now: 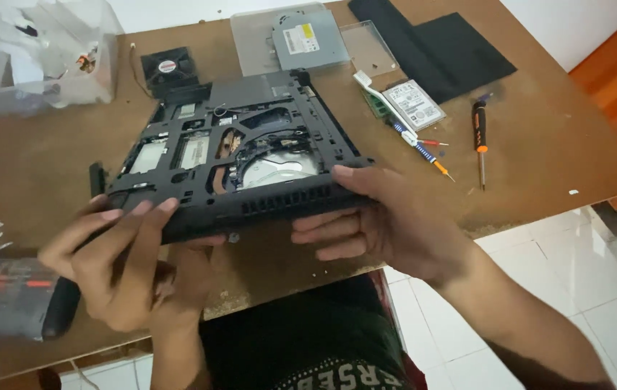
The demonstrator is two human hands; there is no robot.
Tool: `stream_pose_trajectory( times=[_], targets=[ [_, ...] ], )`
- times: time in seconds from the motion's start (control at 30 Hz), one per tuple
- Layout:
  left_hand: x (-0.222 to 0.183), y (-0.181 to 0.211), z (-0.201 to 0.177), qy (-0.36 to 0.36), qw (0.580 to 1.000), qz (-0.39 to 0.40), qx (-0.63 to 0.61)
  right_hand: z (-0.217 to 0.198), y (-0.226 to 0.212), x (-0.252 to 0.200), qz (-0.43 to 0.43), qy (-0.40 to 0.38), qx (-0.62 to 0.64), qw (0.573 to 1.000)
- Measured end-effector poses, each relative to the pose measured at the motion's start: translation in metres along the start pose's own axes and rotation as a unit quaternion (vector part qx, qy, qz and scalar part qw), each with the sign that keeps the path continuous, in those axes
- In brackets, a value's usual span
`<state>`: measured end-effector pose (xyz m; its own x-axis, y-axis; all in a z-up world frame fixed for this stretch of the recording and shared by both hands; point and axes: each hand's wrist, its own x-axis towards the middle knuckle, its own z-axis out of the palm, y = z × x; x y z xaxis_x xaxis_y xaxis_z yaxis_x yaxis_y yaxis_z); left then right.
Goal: Disassembling and reassembling a laptop chassis to reinstall internal components like the motherboard.
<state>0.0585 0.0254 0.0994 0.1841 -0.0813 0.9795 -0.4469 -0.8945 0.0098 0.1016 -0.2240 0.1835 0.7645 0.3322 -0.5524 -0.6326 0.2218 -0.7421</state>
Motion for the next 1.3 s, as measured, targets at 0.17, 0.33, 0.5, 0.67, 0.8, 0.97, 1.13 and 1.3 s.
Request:
stream_pose_trajectory(
  times=[0.17, 0.33, 0.5, 0.67, 0.8, 0.97, 1.13, 1.3],
  targets=[
    [0.005, 0.003, 0.001, 0.001, 1.000, -0.025, 0.005, -0.014, 0.006, 0.005, -0.025, -0.127, 0.026, 0.991],
    [0.015, 0.006, 0.007, 0.026, 1.000, -0.017, -0.006, 0.003, -0.005, -0.004, 0.027, -0.042, -0.007, 0.999],
    [0.016, 0.002, 0.005, 0.033, 0.999, -0.037, -0.005, 0.014, -0.008, -0.006, 0.018, 0.001, 0.020, 1.000],
    [0.021, 0.001, 0.005, 0.020, 1.000, -0.021, 0.011, 0.019, -0.011, -0.010, -0.006, -0.002, 0.006, 1.000],
    [0.035, 0.001, 0.008, 0.028, 0.999, -0.036, 0.012, -0.012, 0.010, 0.000, -0.050, -0.161, -0.008, 0.986],
    [0.054, -0.001, 0.008, 0.014, 0.999, -0.034, 0.004, -0.025, 0.033, 0.013, -0.610, 0.188, -0.320, 0.700],
    [0.066, 0.003, 0.011, 0.027, 0.999, -0.036, -0.019, -0.034, 0.004, 0.026, -0.730, 0.148, -0.335, 0.577],
    [0.068, 0.002, 0.014, 0.037, 0.999, -0.034, 0.004, -0.026, -0.017, 0.034, -0.737, 0.078, -0.358, 0.568]
  ],
)
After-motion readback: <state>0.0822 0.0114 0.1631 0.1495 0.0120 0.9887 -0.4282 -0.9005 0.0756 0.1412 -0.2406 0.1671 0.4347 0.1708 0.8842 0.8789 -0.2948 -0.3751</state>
